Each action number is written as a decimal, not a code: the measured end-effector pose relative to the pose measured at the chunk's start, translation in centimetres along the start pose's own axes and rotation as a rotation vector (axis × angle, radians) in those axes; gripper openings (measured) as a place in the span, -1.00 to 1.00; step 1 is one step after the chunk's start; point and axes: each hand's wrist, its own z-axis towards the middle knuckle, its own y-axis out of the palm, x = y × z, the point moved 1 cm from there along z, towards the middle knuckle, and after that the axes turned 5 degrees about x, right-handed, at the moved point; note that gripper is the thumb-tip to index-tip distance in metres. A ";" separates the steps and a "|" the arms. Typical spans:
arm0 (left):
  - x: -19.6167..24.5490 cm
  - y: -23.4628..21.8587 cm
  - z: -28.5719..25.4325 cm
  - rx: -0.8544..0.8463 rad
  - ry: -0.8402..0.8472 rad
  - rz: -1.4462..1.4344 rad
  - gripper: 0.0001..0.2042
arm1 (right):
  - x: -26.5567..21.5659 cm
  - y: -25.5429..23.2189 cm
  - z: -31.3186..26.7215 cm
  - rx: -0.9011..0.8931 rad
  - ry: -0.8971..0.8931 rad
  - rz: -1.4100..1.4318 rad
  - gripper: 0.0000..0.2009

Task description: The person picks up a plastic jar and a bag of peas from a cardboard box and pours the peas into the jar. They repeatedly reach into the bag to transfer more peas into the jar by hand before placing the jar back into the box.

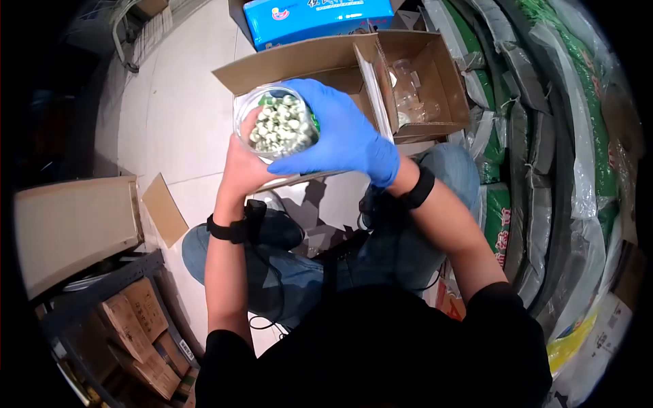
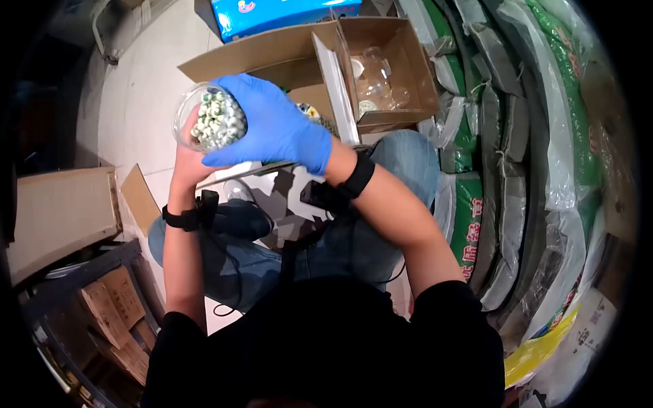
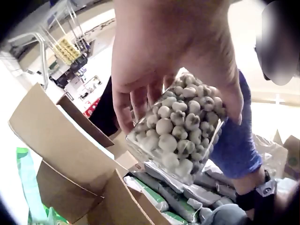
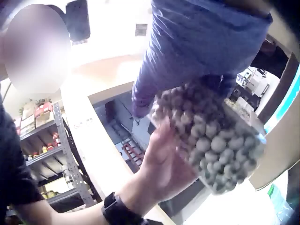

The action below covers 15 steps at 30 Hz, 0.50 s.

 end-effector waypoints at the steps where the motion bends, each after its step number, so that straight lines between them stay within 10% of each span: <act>1: -0.6 -0.4 -0.3 0.041 -0.067 -0.033 -0.06 | 0.7 0.0 0.3 -0.060 -0.031 -0.003 -0.14; 5: -1.8 -3.2 -1.0 0.156 -0.009 0.144 -0.25 | 5.2 0.1 1.2 -0.035 0.283 0.101 -0.41; 15: 0.0 -7.0 -2.5 0.350 -0.043 -0.180 -0.37 | 20.9 12.9 -1.7 -1.115 0.425 -0.681 -0.69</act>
